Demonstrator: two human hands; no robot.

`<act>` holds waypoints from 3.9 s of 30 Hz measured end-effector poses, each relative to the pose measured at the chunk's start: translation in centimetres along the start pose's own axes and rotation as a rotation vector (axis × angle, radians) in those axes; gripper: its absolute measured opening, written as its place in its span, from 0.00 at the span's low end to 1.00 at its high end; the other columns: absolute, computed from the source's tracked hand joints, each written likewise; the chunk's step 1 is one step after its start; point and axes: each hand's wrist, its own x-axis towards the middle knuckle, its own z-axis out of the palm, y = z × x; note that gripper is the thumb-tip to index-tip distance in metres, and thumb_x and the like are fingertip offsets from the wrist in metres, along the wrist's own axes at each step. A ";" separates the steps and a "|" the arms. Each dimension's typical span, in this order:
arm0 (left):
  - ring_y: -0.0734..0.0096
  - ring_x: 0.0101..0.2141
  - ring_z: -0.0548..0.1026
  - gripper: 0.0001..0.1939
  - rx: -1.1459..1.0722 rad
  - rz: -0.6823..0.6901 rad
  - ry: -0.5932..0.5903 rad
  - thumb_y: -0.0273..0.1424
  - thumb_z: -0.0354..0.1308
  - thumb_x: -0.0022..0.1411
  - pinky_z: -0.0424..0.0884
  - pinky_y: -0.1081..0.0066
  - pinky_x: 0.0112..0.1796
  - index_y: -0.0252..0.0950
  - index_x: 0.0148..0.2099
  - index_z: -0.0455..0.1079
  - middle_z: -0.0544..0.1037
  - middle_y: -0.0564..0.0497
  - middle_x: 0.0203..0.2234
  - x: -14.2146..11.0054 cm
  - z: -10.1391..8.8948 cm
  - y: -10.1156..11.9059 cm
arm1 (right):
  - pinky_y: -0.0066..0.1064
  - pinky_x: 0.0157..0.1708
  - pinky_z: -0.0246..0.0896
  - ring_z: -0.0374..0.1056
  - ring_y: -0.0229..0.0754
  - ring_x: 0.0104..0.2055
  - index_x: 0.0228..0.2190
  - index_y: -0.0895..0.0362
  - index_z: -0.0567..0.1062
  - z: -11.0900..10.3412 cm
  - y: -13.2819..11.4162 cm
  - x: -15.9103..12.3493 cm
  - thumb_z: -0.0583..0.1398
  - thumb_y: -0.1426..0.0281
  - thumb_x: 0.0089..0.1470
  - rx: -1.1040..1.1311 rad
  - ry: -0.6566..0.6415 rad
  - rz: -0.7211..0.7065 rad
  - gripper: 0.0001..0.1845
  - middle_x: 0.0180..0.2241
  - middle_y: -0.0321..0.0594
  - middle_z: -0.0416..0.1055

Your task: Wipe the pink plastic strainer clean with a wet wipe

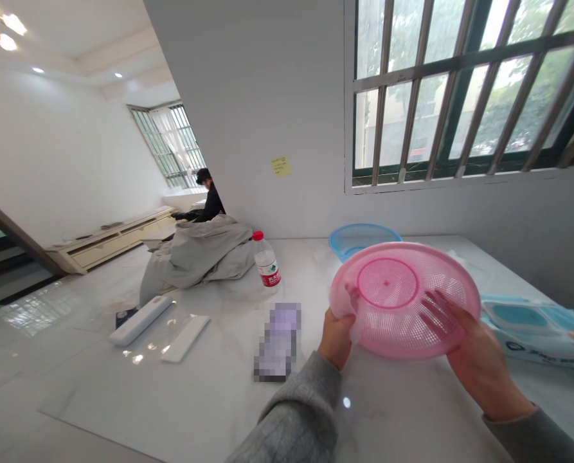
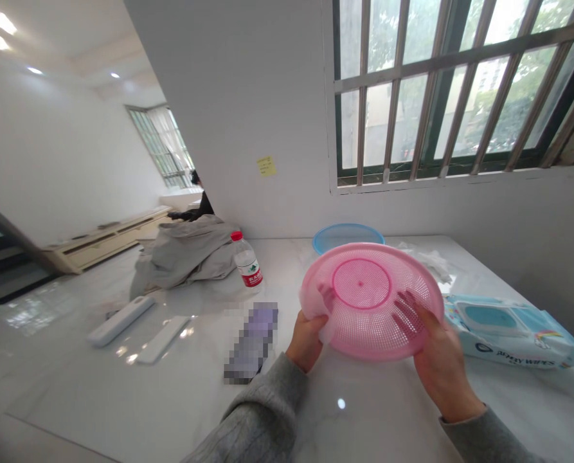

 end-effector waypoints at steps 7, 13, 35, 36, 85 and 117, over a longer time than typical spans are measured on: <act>0.43 0.59 0.78 0.31 -0.022 -0.009 -0.009 0.20 0.64 0.43 0.69 0.51 0.62 0.33 0.53 0.81 0.85 0.42 0.49 -0.1 0.2 0.2 | 0.55 0.67 0.65 0.72 0.59 0.64 0.46 0.52 0.86 0.1 -0.3 -0.2 0.73 0.63 0.52 0.008 -0.006 -0.005 0.18 0.56 0.45 0.81; 0.43 0.56 0.80 0.28 -0.035 -0.016 0.001 0.20 0.66 0.43 0.69 0.52 0.61 0.34 0.50 0.82 0.86 0.42 0.46 -0.1 0.1 0.2 | 0.55 0.65 0.67 0.72 0.59 0.64 0.46 0.53 0.86 0.4 -0.4 -0.3 0.71 0.64 0.54 -0.001 -0.001 -0.013 0.17 0.58 0.47 0.80; 0.43 0.59 0.78 0.30 -0.050 0.000 -0.010 0.20 0.65 0.42 0.67 0.51 0.64 0.34 0.51 0.82 0.86 0.44 0.48 0.0 0.3 0.2 | 0.56 0.67 0.63 0.70 0.62 0.66 0.45 0.52 0.86 0.3 -0.4 -0.5 0.73 0.63 0.50 0.023 -0.002 -0.007 0.19 0.58 0.46 0.79; 0.43 0.59 0.78 0.29 -0.050 0.001 -0.010 0.21 0.66 0.42 0.66 0.50 0.64 0.34 0.50 0.82 0.86 0.44 0.47 0.0 0.3 0.2 | 0.56 0.67 0.63 0.70 0.62 0.66 0.45 0.52 0.86 0.4 -0.5 -0.5 0.73 0.63 0.50 0.024 -0.003 -0.007 0.19 0.58 0.46 0.79; 0.35 0.62 0.74 0.34 -0.207 -0.058 0.003 0.23 0.73 0.39 0.66 0.44 0.65 0.35 0.53 0.79 0.83 0.39 0.53 -0.2 0.8 -0.7 | 0.50 0.69 0.63 0.67 0.54 0.69 0.53 0.48 0.83 1.2 1.1 -2.1 0.70 0.62 0.56 0.136 -0.079 0.090 0.23 0.62 0.41 0.77; 0.39 0.67 0.69 0.45 -0.222 -0.060 -0.074 0.19 0.64 0.38 0.60 0.44 0.68 0.39 0.63 0.75 0.81 0.42 0.59 -0.5 0.6 0.1 | 0.57 0.62 0.71 0.69 0.62 0.67 0.48 0.49 0.85 0.7 1.9 -1.7 0.71 0.65 0.50 0.050 -0.073 0.097 0.21 0.61 0.43 0.78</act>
